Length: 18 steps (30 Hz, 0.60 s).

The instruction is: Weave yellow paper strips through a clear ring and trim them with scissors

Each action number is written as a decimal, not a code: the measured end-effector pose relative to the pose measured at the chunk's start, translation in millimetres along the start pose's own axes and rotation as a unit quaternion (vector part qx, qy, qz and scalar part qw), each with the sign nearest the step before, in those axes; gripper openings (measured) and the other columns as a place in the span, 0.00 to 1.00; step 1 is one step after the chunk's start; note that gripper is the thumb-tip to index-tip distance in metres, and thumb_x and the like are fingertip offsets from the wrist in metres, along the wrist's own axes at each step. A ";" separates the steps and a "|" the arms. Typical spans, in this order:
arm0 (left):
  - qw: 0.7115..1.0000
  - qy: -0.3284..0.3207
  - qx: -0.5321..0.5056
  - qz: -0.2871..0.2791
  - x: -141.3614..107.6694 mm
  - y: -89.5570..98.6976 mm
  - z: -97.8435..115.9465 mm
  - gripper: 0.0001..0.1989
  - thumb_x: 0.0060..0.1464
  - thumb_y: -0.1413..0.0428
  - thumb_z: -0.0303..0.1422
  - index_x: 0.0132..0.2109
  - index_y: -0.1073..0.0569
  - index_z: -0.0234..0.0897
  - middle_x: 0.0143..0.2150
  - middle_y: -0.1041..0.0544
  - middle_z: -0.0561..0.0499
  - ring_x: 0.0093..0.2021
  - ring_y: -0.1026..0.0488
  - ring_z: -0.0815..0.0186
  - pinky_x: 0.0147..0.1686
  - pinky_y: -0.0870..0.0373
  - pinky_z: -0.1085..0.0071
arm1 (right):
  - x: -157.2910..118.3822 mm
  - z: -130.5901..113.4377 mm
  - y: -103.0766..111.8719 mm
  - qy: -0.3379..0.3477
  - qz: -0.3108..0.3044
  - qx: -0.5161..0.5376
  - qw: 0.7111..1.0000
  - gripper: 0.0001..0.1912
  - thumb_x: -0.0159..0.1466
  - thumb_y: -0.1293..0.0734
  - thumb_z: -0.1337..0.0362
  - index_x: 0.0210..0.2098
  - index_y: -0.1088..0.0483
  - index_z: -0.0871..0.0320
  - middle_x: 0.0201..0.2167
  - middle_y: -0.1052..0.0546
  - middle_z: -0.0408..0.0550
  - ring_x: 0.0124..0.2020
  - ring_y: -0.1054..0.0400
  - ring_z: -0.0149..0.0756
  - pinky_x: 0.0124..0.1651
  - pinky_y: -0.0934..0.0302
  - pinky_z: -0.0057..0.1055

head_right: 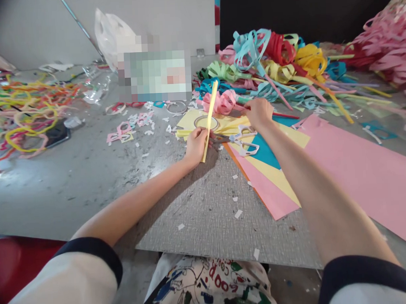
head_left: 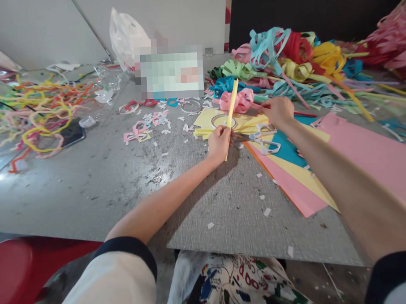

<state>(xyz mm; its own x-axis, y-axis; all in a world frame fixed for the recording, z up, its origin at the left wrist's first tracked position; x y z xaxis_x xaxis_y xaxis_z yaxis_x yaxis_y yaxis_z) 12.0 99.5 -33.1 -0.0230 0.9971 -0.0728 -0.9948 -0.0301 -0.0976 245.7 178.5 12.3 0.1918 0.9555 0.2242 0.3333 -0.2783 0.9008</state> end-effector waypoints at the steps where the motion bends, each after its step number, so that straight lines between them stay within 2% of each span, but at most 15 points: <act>1: 1.000 -0.002 0.001 -0.001 0.3 0.0 -0.2 0.12 0.66 0.47 0.23 0.33 0.27 0.38 0.29 0.23 0.56 0.23 0.31 0.74 0.25 0.33 0.76 | 1.2 -0.7 0.6 -0.003 0.001 0.004 1.000 0.08 0.68 0.25 0.60 0.44 0.16 0.58 0.46 0.16 0.61 0.55 0.25 0.58 0.54 0.36 0.45; 7: 1.000 0.003 0.002 -0.003 0.2 -0.3 0.1 0.12 0.66 0.47 0.23 0.33 0.27 0.38 0.28 0.24 0.56 0.24 0.31 0.74 0.26 0.33 0.77 | 9.8 0.0 1.2 -0.061 0.028 0.032 0.997 0.07 0.70 0.26 0.65 0.34 0.23 0.58 0.43 0.18 0.63 0.55 0.26 0.55 0.56 0.39 0.44; 10: 1.000 0.005 0.000 -0.005 -0.7 -0.6 1.2 0.13 0.66 0.48 0.23 0.32 0.27 0.38 0.28 0.24 0.55 0.24 0.31 0.74 0.26 0.32 0.77 | 11.4 -3.2 0.3 -0.039 0.042 0.056 0.997 0.02 0.70 0.28 0.67 0.43 0.24 0.59 0.50 0.20 0.65 0.60 0.29 0.57 0.60 0.39 0.44; 12: 1.000 0.005 -0.001 -0.008 -1.1 -0.8 1.9 0.13 0.66 0.48 0.23 0.32 0.27 0.38 0.28 0.24 0.55 0.24 0.31 0.74 0.25 0.32 0.77 | 9.2 -7.1 1.8 -0.012 0.053 0.067 0.996 0.11 0.70 0.31 0.71 0.52 0.25 0.60 0.59 0.24 0.67 0.64 0.32 0.57 0.63 0.41 0.45; 14: 1.000 0.004 -0.001 -0.009 -0.9 -0.9 2.3 0.13 0.66 0.48 0.23 0.32 0.28 0.38 0.28 0.24 0.55 0.23 0.31 0.75 0.26 0.33 0.77 | 4.5 -11.2 4.8 0.002 0.053 0.075 0.996 0.16 0.70 0.34 0.75 0.56 0.27 0.62 0.66 0.29 0.69 0.66 0.34 0.54 0.65 0.43 0.44; 16: 1.000 0.002 0.003 -0.007 -0.3 -0.9 2.5 0.13 0.67 0.48 0.22 0.32 0.28 0.38 0.28 0.24 0.56 0.23 0.31 0.75 0.26 0.33 0.76 | -1.4 -17.1 9.4 0.015 0.042 0.072 0.996 0.15 0.70 0.35 0.76 0.54 0.27 0.63 0.66 0.30 0.70 0.65 0.34 0.52 0.64 0.43 0.43; 18: 1.000 0.000 0.003 -0.009 0.6 -1.5 1.8 0.14 0.67 0.48 0.22 0.32 0.28 0.38 0.28 0.24 0.56 0.23 0.31 0.75 0.25 0.33 0.76 | -7.8 -24.8 14.5 0.033 0.013 0.049 0.998 0.09 0.67 0.31 0.76 0.46 0.26 0.62 0.61 0.25 0.68 0.61 0.32 0.51 0.62 0.43 0.41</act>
<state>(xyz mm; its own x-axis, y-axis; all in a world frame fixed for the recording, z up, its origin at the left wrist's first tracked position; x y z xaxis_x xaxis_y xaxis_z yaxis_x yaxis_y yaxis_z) 13.3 100.4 -31.2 -0.0060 0.9975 -0.0703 -0.9956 -0.0125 -0.0932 226.1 169.5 32.9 0.1410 0.9513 0.2740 0.4175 -0.3081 0.8549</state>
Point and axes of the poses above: each hand's wrist, its own x-axis towards the middle knuckle, its own y-axis out of the back of the hand, z = x × y, the point moved 5 cm from there along x, towards the middle knuckle
